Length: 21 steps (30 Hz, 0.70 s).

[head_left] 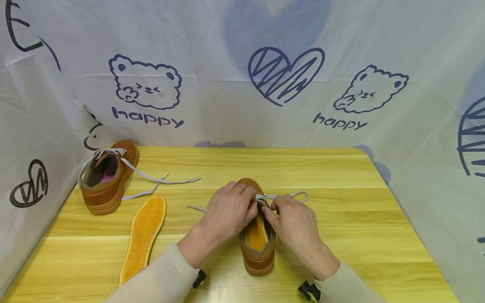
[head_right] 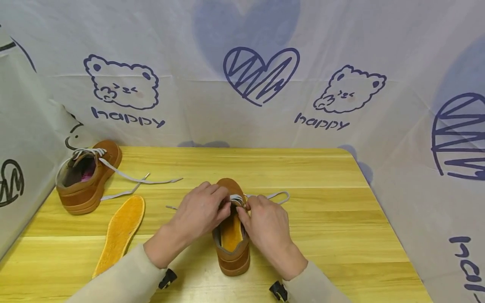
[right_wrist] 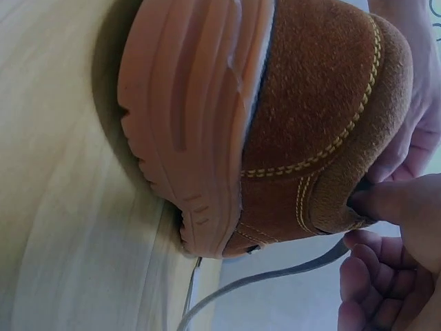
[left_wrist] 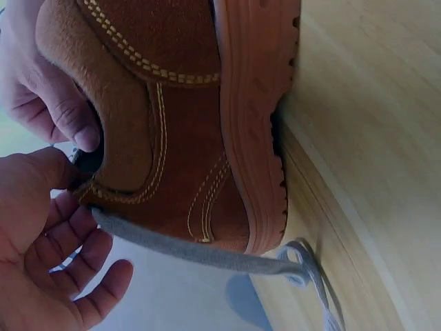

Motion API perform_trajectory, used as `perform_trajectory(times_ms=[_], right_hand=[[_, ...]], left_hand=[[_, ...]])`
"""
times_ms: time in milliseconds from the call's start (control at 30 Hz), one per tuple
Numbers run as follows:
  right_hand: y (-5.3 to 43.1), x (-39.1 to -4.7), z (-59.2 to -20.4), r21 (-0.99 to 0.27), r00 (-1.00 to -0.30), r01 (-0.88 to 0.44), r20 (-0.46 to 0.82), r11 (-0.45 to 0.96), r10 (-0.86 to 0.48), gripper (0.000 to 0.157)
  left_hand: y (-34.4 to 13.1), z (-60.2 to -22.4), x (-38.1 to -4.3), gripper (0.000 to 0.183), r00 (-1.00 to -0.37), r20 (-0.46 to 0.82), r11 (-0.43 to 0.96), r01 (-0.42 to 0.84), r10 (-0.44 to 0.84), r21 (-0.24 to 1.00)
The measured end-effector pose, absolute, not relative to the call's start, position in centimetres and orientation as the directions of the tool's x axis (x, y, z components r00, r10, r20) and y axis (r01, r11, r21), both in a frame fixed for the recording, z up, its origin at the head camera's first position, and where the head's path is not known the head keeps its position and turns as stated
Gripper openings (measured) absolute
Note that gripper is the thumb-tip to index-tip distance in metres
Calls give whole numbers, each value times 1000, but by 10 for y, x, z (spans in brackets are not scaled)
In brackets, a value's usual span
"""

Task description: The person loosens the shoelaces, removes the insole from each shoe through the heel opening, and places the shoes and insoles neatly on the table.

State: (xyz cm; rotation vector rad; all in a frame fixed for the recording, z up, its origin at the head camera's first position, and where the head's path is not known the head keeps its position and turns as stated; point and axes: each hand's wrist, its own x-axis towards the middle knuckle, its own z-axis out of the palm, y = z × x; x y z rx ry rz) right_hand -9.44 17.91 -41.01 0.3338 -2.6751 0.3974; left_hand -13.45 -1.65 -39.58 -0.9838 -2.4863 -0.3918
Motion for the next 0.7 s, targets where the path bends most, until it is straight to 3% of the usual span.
perform_trajectory(times_ms=[400, 700], right_hand=[[179, -102, -405, -321, -915, -288, 371, 902, -160, 11], [171, -106, -401, -370, -920, -310, 349, 876, -178, 10]], left_hand=[[-23, -390, -134, 14, -648, 450, 683, 722, 615, 107], [-31, -380, -141, 14, -735, 366, 733, 657, 570, 178]])
